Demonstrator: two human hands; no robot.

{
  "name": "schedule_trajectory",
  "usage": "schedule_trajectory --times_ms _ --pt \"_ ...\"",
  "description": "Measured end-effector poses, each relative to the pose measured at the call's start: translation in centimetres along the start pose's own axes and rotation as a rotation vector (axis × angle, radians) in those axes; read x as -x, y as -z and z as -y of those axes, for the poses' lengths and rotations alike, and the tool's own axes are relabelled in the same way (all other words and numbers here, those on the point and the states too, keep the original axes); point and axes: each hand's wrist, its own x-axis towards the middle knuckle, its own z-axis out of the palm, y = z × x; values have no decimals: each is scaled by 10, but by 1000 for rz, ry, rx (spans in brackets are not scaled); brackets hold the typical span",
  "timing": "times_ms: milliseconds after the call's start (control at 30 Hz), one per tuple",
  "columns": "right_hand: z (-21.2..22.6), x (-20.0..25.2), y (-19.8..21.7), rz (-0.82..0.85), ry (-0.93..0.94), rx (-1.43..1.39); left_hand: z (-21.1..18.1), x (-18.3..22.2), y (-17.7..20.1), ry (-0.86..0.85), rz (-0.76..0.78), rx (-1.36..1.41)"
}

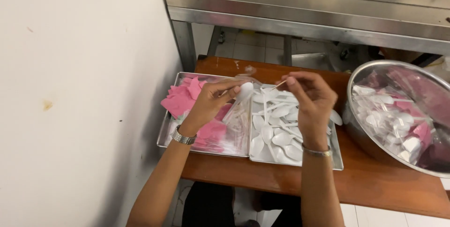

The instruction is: Packing individual plastic spoons into small plastic sleeves and placing them in a bowl.

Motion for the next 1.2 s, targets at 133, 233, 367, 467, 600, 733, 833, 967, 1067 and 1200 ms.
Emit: schedule_trajectory --times_ms 133,233,367,467,600,733,833,967,1067,1200 --pt "39 5 -7 -38 191 -35 -8 3 -14 3 85 -9" --pt "41 -1 -11 23 245 177 -5 2 -24 17 122 10" --pt "32 0 -6 55 228 310 19 -2 -24 16 125 -37" --pt "35 1 -5 132 196 325 18 -4 -29 18 132 -9" --pt "37 -1 -5 252 192 382 22 -8 -31 -1 135 -38" --pt "45 -1 -6 418 183 377 -2 -4 -36 28 80 -2" --pt "46 -2 -4 373 255 353 7 -8 -37 -20 67 50" --pt "37 0 2 246 223 248 8 -7 -39 -48 52 83" --pt "34 1 6 129 272 303 2 -4 -41 -57 76 152" --pt "23 0 9 -17 205 116 18 -2 -37 4 162 -12"
